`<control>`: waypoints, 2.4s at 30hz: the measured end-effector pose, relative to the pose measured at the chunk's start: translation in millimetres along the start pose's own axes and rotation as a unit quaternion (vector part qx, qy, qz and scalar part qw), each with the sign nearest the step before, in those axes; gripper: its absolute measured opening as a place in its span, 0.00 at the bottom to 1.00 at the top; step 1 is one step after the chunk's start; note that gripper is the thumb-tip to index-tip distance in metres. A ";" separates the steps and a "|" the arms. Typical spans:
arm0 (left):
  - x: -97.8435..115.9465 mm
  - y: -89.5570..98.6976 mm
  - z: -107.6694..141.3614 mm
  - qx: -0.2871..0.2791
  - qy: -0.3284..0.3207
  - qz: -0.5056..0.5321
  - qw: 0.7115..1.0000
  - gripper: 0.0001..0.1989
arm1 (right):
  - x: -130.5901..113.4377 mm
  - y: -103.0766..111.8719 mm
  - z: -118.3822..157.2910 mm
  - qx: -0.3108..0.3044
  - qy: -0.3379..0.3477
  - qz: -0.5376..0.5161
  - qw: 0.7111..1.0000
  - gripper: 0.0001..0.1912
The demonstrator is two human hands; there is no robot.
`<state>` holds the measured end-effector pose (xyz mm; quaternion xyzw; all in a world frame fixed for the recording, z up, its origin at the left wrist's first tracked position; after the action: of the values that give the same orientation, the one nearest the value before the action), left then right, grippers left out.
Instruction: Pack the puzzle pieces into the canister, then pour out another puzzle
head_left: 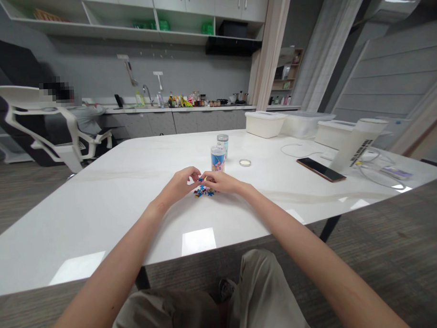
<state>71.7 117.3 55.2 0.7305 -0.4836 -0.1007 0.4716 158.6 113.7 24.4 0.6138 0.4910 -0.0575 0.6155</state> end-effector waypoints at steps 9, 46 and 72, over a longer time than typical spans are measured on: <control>-23.3 -6.8 5.7 -0.043 0.064 -0.149 0.986 0.11 | -2.1 40.5 3.0 0.135 0.010 0.040 0.990 0.14; -4.3 48.5 5.0 0.160 0.057 0.005 0.985 0.03 | -10.3 51.3 13.8 0.254 0.133 0.099 0.953 0.27; 5.5 -32.4 15.3 -0.190 -0.033 -0.097 0.976 0.17 | 52.5 92.0 35.5 0.409 -0.099 0.041 0.906 0.34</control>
<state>85.1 106.7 23.2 0.6670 -0.3980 -0.2604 0.5736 266.4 134.8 44.9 0.8223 0.3352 -0.2887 0.3580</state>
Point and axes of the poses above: each hand's wrist, its own z-axis away from the middle knuckle, its own y-axis out of the back of the hand, x = y × z, the point moved 10 cm from there along -z, towards the middle knuckle, and after that the axes turned 7 degrees about -z, right-handed, at the moved point
